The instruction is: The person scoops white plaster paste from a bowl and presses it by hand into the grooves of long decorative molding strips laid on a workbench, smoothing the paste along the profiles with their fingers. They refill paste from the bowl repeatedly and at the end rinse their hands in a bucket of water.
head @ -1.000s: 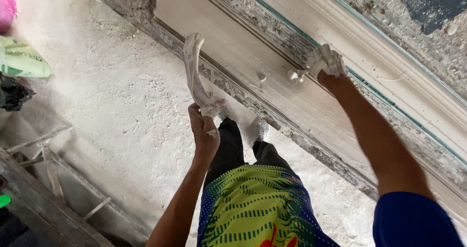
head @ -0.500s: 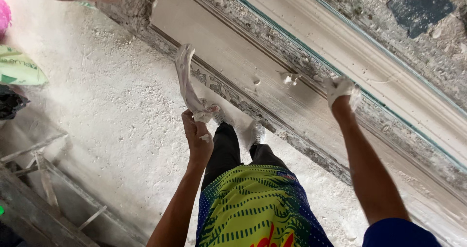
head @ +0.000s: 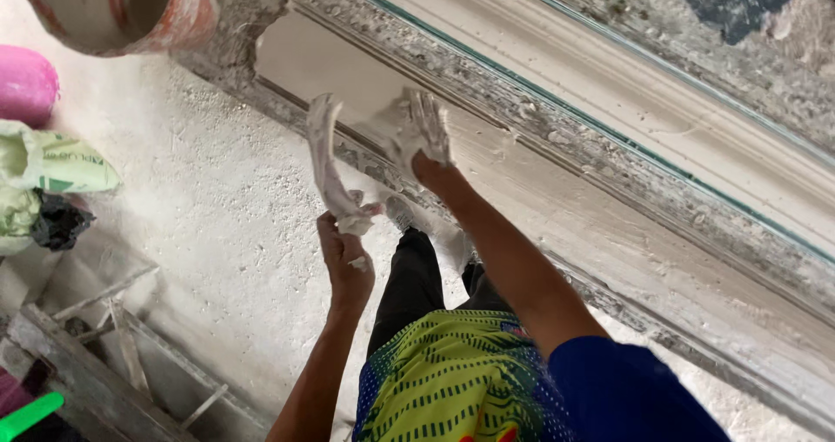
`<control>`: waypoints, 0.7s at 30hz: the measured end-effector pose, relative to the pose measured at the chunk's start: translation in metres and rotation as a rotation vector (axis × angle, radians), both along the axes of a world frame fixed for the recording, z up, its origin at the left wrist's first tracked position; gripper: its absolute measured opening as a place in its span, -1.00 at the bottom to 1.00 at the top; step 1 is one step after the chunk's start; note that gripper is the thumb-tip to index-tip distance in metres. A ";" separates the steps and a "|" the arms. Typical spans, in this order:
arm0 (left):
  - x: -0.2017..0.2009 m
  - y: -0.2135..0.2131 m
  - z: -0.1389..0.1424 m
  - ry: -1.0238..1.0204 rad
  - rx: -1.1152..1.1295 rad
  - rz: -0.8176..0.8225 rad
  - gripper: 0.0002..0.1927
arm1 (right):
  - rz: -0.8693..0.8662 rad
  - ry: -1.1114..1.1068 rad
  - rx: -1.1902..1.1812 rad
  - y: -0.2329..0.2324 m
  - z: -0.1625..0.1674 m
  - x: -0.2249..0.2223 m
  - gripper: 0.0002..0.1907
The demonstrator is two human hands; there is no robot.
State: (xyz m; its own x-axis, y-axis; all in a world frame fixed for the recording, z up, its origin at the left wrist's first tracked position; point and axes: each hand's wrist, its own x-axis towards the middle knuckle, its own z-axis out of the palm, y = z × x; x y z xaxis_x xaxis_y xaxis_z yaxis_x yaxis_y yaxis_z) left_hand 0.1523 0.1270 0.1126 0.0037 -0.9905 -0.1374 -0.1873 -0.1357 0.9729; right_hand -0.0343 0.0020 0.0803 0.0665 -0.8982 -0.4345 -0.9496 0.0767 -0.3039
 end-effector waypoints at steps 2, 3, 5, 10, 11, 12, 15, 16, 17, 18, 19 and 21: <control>0.001 0.001 0.003 -0.050 0.019 0.016 -0.74 | -0.369 -0.273 -0.024 0.025 0.002 -0.023 -0.32; 0.002 0.001 0.005 -0.016 0.030 0.017 -0.74 | -0.548 -0.413 -0.040 0.049 0.003 -0.040 -0.22; 0.003 0.004 0.005 0.059 0.068 0.037 -0.73 | -0.892 -0.683 -0.058 0.113 0.000 -0.081 0.03; 0.007 0.011 -0.011 -0.057 -0.059 -0.045 -0.74 | -0.557 0.254 0.120 0.244 -0.039 -0.168 -0.51; 0.009 0.012 -0.015 -0.117 -0.097 -0.062 -0.74 | -0.514 0.241 -0.142 0.250 -0.052 -0.169 -0.54; 0.010 0.011 -0.020 -0.079 -0.041 -0.033 -0.74 | -0.464 0.222 -0.406 0.247 -0.066 -0.162 -0.54; 0.014 0.006 -0.030 0.010 0.088 0.046 -0.72 | -0.374 0.199 -0.461 0.200 -0.091 -0.133 -0.03; 0.017 0.002 -0.031 0.018 0.102 0.055 -0.73 | -0.389 0.169 -0.251 0.171 -0.097 -0.116 0.03; 0.019 -0.002 -0.032 0.029 0.113 0.058 -0.74 | -0.409 0.145 -0.044 0.137 -0.104 -0.100 0.11; 0.023 -0.007 -0.031 0.090 0.105 0.075 -0.75 | -0.314 0.012 -0.411 0.102 -0.111 -0.078 0.09; 0.026 -0.013 -0.029 0.155 0.098 0.095 -0.75 | -0.198 -0.123 -0.770 0.066 -0.118 -0.056 0.08; 0.036 -0.027 -0.025 0.227 0.068 0.097 -0.75 | 0.092 -0.429 -1.463 0.002 -0.128 -0.014 0.10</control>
